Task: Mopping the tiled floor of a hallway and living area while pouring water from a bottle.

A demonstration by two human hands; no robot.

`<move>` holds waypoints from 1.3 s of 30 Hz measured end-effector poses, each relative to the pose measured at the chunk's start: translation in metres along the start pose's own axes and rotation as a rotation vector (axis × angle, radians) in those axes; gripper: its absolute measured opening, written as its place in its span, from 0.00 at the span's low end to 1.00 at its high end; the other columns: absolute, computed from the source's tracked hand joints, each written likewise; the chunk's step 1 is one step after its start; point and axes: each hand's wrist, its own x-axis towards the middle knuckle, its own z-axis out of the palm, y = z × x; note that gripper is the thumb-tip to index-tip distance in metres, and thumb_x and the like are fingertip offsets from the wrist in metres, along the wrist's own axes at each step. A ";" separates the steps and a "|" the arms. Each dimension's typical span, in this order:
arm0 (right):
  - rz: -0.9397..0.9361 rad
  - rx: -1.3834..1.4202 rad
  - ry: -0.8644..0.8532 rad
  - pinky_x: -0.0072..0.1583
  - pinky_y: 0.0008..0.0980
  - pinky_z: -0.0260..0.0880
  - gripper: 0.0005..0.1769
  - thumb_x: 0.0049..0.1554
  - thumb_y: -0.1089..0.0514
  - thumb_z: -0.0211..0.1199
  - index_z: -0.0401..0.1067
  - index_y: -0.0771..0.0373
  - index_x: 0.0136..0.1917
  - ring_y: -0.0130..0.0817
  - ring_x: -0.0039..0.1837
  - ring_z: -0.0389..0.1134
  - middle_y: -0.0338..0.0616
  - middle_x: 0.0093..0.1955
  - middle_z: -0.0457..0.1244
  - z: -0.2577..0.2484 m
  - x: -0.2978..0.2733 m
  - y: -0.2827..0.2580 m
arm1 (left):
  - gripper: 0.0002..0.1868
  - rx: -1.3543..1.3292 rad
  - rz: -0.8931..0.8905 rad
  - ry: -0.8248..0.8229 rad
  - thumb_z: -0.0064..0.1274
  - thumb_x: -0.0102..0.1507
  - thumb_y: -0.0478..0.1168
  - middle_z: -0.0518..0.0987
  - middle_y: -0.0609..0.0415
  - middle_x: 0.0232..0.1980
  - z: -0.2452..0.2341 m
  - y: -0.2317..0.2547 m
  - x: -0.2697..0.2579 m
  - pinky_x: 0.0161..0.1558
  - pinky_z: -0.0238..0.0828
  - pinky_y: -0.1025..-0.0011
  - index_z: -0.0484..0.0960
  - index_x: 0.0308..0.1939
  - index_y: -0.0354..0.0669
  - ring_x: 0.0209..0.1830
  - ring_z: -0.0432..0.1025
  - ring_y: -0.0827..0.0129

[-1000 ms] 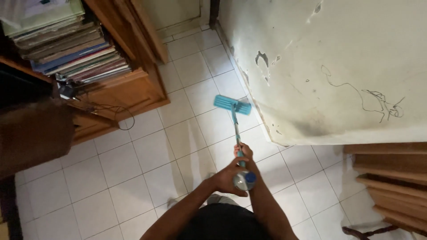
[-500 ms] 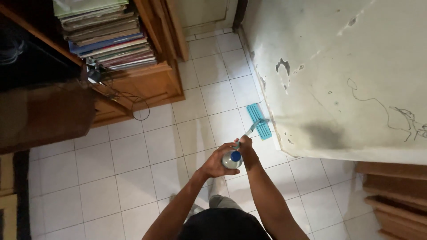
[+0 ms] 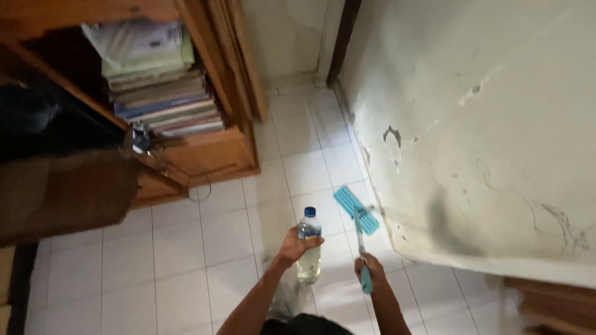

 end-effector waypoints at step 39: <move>0.197 -0.258 -0.148 0.38 0.25 0.71 0.08 0.66 0.61 0.53 0.67 0.68 0.54 0.33 0.34 0.65 0.52 0.39 0.62 0.073 0.137 -0.225 | 0.24 0.133 -0.468 0.203 0.70 0.54 0.53 0.84 0.56 0.41 -0.034 0.123 0.334 0.38 0.75 0.76 0.84 0.46 0.44 0.38 0.79 0.70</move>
